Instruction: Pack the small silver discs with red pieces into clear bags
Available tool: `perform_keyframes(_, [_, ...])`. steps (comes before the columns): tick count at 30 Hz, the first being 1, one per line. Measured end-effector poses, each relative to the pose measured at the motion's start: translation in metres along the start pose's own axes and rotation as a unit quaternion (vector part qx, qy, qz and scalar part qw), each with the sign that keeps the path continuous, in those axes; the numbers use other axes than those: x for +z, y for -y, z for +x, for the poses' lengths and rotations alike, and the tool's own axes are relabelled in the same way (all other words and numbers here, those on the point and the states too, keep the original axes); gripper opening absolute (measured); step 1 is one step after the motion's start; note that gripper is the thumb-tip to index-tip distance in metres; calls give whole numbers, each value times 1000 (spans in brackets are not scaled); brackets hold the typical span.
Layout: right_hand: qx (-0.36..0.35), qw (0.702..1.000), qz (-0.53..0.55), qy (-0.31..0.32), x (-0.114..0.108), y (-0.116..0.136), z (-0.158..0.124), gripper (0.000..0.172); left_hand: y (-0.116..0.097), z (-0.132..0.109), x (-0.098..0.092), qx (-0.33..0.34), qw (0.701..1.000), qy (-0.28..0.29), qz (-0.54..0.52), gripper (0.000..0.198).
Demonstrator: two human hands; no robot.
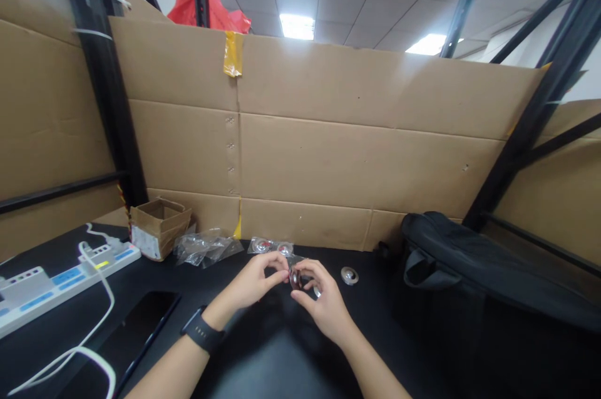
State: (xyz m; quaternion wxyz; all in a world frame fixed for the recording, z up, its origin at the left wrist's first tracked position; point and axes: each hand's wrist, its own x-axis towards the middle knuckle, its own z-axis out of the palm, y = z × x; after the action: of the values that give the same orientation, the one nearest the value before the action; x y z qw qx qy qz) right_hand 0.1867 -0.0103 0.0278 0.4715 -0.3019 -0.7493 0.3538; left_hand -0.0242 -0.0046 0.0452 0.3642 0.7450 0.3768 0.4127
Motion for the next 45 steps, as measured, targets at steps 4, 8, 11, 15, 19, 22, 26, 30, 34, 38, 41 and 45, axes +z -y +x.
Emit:
perform_keyframes(4, [9, 998, 47, -46, 5, -8, 1, 39, 8, 7, 21, 1, 996, -41, -82, 22])
perform_keyframes(8, [5, 997, 53, -61, 5, -12, 1, 42, 12, 6, 32, 15, 995, -47, -88, 23])
perform_keyframes(11, [-1, 997, 47, -62, 6, -12, 1, 41, 14, 4, 37, 18, 994, -37, -97, 20])
perform_keyframes(15, [-7, 997, 32, -64, 7, -11, 0, 39, 17, 6, 39, 5, 988, -54, -144, 20])
perform_keyframes(19, [-4, 997, 33, -69, 5, -13, 1, 40, 17, 9, 37, -15, 982, -61, -175, 26])
perform_keyframes(22, [-2, 997, 41, -70, 3, -13, 2, 40, 15, 9, 35, -24, 983, -60, -171, 26])
perform_keyframes(26, [5, 997, 42, -71, 2, -12, 2, 43, 17, 8, 35, -30, 982, -70, -173, 28])
perform_keyframes(30, [8, 996, 36, -76, 2, -12, 2, 44, 19, 8, 36, -32, 983, -72, -165, 29])
perform_keyframes(34, [9, 997, 22, -77, 0, -12, 2, 45, 17, 8, 37, -9, 988, -73, -136, 27])
perform_keyframes(38, [14, 997, 27, -77, 0, -13, 2, 45, 18, 8, 39, 34, 992, -104, -67, 25])
perform_keyframes(41, [21, 996, 30, -83, 1, -15, 2, 45, 24, 8, 42, 54, 990, -125, -41, 23])
perform_keyframes(45, [39, 993, 55, -94, 4, -18, 1, 46, 30, 9, 48, 47, 989, -138, -35, 20])
